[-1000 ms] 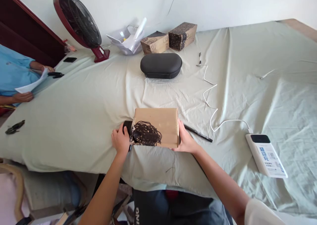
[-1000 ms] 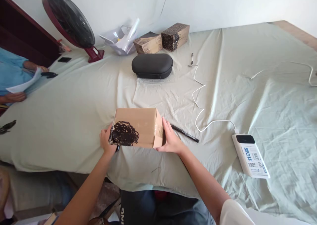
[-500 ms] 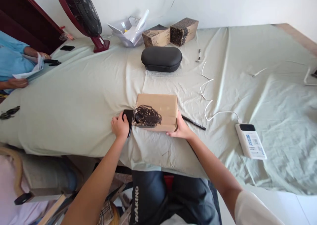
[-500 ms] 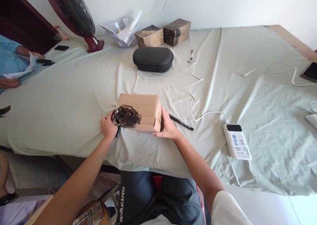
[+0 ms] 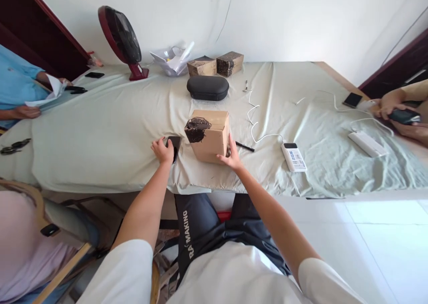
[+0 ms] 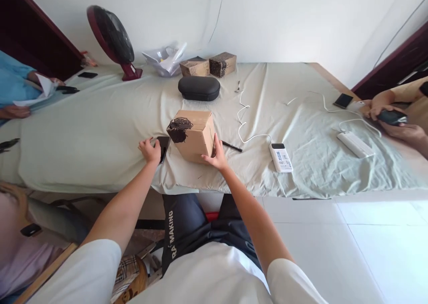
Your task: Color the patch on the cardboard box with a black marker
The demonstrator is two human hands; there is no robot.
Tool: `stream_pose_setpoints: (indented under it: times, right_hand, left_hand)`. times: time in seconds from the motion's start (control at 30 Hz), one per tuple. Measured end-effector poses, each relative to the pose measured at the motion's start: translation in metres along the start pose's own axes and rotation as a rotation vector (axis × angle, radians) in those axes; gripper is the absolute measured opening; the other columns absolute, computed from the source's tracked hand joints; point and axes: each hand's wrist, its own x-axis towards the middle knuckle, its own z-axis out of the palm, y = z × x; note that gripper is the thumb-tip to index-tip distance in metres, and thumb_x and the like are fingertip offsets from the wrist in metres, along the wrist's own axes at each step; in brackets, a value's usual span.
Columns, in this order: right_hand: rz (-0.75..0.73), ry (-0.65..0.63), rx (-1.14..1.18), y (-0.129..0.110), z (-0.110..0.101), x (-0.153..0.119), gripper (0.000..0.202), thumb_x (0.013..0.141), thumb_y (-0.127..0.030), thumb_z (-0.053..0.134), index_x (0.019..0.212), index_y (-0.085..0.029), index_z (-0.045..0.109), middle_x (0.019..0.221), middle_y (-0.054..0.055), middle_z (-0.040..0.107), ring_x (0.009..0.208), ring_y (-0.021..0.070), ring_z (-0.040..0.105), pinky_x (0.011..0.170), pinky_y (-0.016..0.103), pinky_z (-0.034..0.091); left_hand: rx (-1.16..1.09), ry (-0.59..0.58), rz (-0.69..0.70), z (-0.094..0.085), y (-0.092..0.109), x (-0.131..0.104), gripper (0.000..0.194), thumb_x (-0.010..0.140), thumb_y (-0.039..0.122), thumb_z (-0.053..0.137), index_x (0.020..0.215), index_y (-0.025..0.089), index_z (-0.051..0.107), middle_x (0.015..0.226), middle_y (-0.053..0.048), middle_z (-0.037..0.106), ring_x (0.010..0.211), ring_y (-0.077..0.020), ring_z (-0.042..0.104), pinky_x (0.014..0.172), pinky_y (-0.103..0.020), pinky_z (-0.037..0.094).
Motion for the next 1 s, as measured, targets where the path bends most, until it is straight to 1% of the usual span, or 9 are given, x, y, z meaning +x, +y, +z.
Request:
stream_pose_setpoints:
  times: [0.13, 0.27, 0.33, 0.43, 0.5, 0.57, 0.67, 0.83, 1.0]
  right_hand:
    - [0.033, 0.098, 0.054, -0.023, -0.011, -0.046, 0.134, 0.076, -0.094, 0.068, 0.178, -0.024, 0.018, 0.172, 0.019, 0.035, 0.163, 0.0415, 0.030, 0.133, 0.062, 0.034]
    - [-0.069, 0.078, -0.034, -0.041, -0.034, -0.069, 0.125, 0.073, -0.092, 0.074, 0.174, -0.029, 0.035, 0.167, 0.015, 0.040, 0.160, 0.0428, 0.034, 0.136, 0.064, 0.027]
    - [-0.119, 0.045, -0.074, -0.051, -0.046, -0.074, 0.118, 0.074, -0.088, 0.077, 0.172, -0.031, 0.041, 0.165, 0.015, 0.041, 0.158, 0.0438, 0.038, 0.136, 0.066, 0.027]
    - [-0.195, -0.009, -0.144, -0.066, -0.060, -0.081, 0.109, 0.077, -0.082, 0.080, 0.169, -0.033, 0.047, 0.166, 0.014, 0.041, 0.159, 0.0444, 0.038, 0.136, 0.065, 0.027]
    - [-0.220, 0.013, -0.150, -0.072, -0.067, -0.087, 0.111, 0.080, -0.083, 0.077, 0.172, -0.036, 0.039, 0.173, 0.014, 0.036, 0.165, 0.0439, 0.032, 0.136, 0.066, 0.026]
    - [-0.201, 0.070, -0.064, -0.074, -0.073, -0.095, 0.126, 0.080, -0.090, 0.070, 0.179, -0.037, 0.013, 0.181, 0.014, 0.024, 0.169, 0.0420, 0.026, 0.135, 0.066, 0.028]
    - [-0.140, 0.052, 0.086, -0.071, -0.079, -0.106, 0.150, 0.075, -0.097, 0.068, 0.174, -0.032, -0.024, 0.186, 0.017, 0.013, 0.172, 0.0395, 0.022, 0.137, 0.065, 0.026]
    - [-0.074, -0.068, 0.106, -0.063, -0.080, -0.111, 0.162, 0.070, -0.085, 0.084, 0.174, -0.028, -0.025, 0.187, 0.018, 0.010, 0.174, 0.0401, 0.015, 0.139, 0.065, 0.016]
    - [-0.125, -0.091, 0.118, -0.055, -0.088, -0.106, 0.155, 0.074, -0.077, 0.087, 0.175, -0.034, -0.022, 0.188, 0.013, 0.006, 0.174, 0.0399, 0.015, 0.137, 0.065, 0.023]
  left_hand:
    - [-0.210, -0.079, 0.196, -0.017, 0.017, -0.021, 0.050, 0.114, 0.034, 0.041, 0.153, 0.004, 0.051, 0.150, -0.021, 0.053, 0.141, -0.0272, 0.057, 0.115, -0.038, 0.048]
    - [-0.388, -0.309, 0.467, -0.048, 0.048, -0.037, 0.082, 0.103, 0.069, 0.054, 0.170, 0.023, 0.036, 0.161, -0.018, 0.057, 0.141, -0.0262, 0.065, 0.107, -0.031, 0.057]
    - [-0.426, -0.539, 0.719, -0.068, 0.064, -0.043, 0.107, 0.086, 0.079, 0.072, 0.171, 0.025, 0.037, 0.173, -0.020, 0.045, 0.159, -0.0355, 0.048, 0.120, -0.040, 0.051]
    - [-0.311, -0.737, 0.963, -0.096, 0.080, -0.052, 0.121, 0.074, 0.066, 0.090, 0.174, 0.029, 0.033, 0.182, -0.016, 0.029, 0.170, -0.0409, 0.027, 0.135, -0.052, 0.033]
    - [-0.294, -0.768, 0.927, -0.106, 0.081, -0.059, 0.126, 0.073, 0.052, 0.095, 0.176, 0.033, 0.027, 0.181, -0.014, 0.030, 0.167, -0.0393, 0.032, 0.132, -0.051, 0.041]
    - [-0.361, -0.764, 0.842, -0.110, 0.076, -0.065, 0.131, 0.071, 0.043, 0.096, 0.178, 0.033, 0.021, 0.179, -0.015, 0.033, 0.164, -0.0389, 0.039, 0.125, -0.048, 0.049]
    - [-0.457, -0.695, 0.738, -0.107, 0.061, -0.075, 0.142, 0.066, 0.033, 0.098, 0.179, 0.033, 0.012, 0.181, -0.016, 0.032, 0.166, -0.0384, 0.039, 0.128, -0.051, 0.047]
    - [-0.422, -0.622, 0.646, -0.098, 0.043, -0.095, 0.166, 0.053, 0.026, 0.104, 0.178, 0.031, -0.004, 0.183, -0.017, 0.031, 0.169, -0.0374, 0.033, 0.136, -0.053, 0.034]
    - [-0.288, -0.659, 0.633, -0.097, 0.044, -0.107, 0.161, 0.068, 0.034, 0.098, 0.174, 0.035, -0.024, 0.188, -0.014, 0.005, 0.174, -0.0345, 0.018, 0.139, -0.052, 0.027]
